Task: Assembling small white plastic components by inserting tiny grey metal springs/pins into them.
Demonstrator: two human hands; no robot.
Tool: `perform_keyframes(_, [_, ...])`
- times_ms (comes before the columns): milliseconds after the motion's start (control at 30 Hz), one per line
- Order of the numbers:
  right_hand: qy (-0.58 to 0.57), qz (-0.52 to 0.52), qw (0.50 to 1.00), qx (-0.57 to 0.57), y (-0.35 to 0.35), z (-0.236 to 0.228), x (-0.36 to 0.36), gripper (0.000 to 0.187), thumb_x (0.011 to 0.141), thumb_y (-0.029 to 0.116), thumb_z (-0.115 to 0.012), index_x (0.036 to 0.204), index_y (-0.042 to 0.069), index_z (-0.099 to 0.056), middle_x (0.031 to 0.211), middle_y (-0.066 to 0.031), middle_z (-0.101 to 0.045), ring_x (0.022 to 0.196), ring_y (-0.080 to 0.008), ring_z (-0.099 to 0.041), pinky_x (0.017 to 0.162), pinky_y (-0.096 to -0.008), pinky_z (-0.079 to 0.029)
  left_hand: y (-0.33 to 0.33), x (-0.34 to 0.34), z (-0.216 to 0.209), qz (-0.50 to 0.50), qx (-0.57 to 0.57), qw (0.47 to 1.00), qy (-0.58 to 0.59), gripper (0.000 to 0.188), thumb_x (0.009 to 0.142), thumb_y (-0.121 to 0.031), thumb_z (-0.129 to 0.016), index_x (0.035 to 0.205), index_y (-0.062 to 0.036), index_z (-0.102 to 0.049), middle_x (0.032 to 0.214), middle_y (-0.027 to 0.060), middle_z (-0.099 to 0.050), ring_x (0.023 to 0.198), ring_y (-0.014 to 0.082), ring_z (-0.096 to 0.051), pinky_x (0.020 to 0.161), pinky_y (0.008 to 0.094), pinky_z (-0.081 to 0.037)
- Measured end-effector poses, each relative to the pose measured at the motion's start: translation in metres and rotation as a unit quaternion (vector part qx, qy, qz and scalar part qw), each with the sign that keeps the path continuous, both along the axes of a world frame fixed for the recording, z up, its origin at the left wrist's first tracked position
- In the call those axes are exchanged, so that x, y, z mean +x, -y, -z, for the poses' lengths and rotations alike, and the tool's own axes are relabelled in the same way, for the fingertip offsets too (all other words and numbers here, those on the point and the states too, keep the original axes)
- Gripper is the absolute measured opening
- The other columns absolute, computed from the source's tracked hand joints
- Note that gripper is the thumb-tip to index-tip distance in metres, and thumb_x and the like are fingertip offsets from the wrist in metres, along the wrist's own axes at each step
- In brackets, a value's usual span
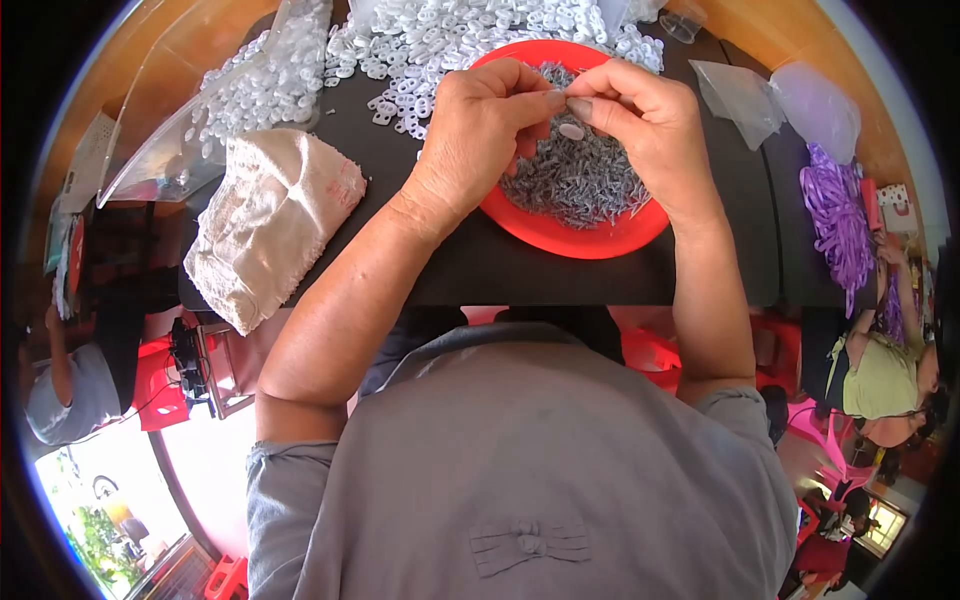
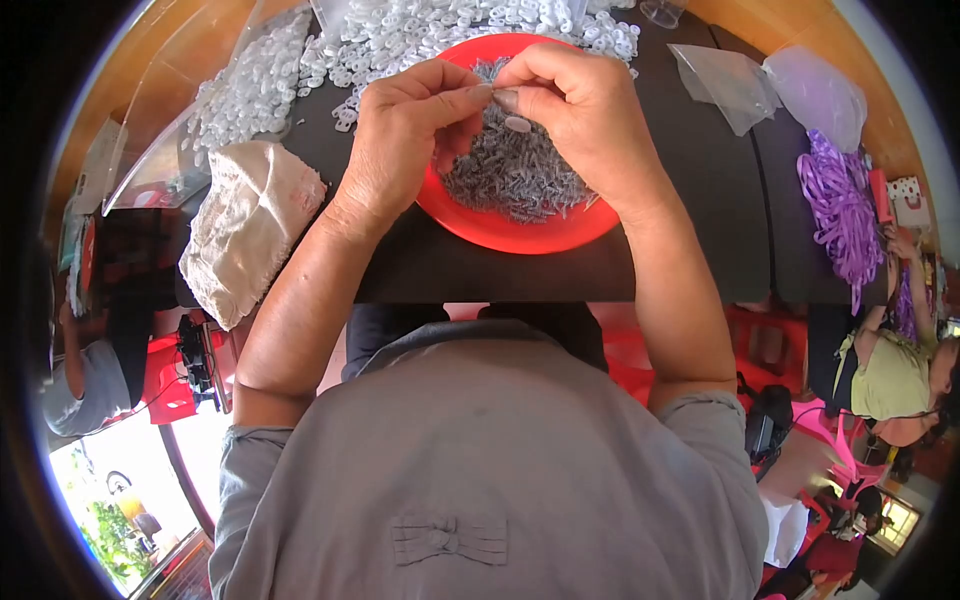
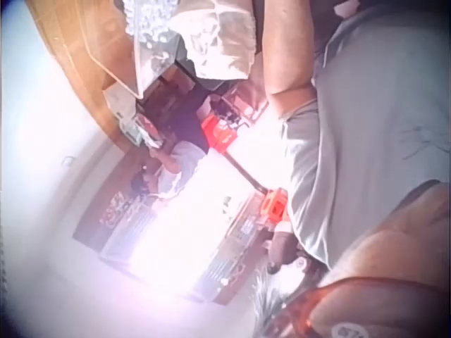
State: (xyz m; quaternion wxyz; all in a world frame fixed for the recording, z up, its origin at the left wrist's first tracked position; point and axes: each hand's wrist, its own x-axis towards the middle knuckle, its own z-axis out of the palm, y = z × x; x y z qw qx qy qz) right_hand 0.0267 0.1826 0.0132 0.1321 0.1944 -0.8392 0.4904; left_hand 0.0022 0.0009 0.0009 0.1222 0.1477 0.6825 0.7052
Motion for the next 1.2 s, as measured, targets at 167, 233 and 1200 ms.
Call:
perform_keyframes(167, [0.009,0.022,1.0,-0.007,0.0,0.004,-0.001,0.003,0.086,-0.002,-0.065,0.089,-0.002,-0.066,0.077,-0.001,-0.065,0.073,-0.0048,-0.058,0.067,-0.0194,-0.046,0.001,-0.002,0.001,0.018,-0.028,0.999,0.011,0.015,0.092,-0.016,-0.063,0.09,-0.0012,-0.065,0.069,0.001,-0.06,0.055,0.0069,-0.053,0.044,0.0208,-0.038])
perform_keyframes(233, [-0.005,0.022,1.0,0.008,0.003,0.002,0.002,0.002,0.086,-0.003,-0.064,0.086,-0.002,-0.065,0.077,-0.0016,-0.066,0.072,-0.005,-0.058,0.066,-0.0201,-0.047,0.001,-0.002,0.001,0.02,-0.031,0.999,0.029,0.013,0.092,-0.014,-0.062,0.091,-0.0018,-0.064,0.068,0.0011,-0.06,0.054,0.0068,-0.052,0.044,0.0203,-0.036])
perform_keyframes(1200, [-0.047,-0.006,0.904,0.425,0.083,-0.004,-0.166,0.031,0.076,0.023,-0.069,0.107,0.021,-0.069,0.078,-0.0054,-0.065,0.076,-0.0228,-0.063,0.07,-0.0366,-0.048,-0.013,-0.002,0.021,-0.142,0.047,0.985,-0.08,0.008,0.079,-0.002,-0.06,0.077,0.0051,-0.061,0.069,0.0215,-0.063,0.067,0.034,-0.066,0.065,0.0404,-0.052])
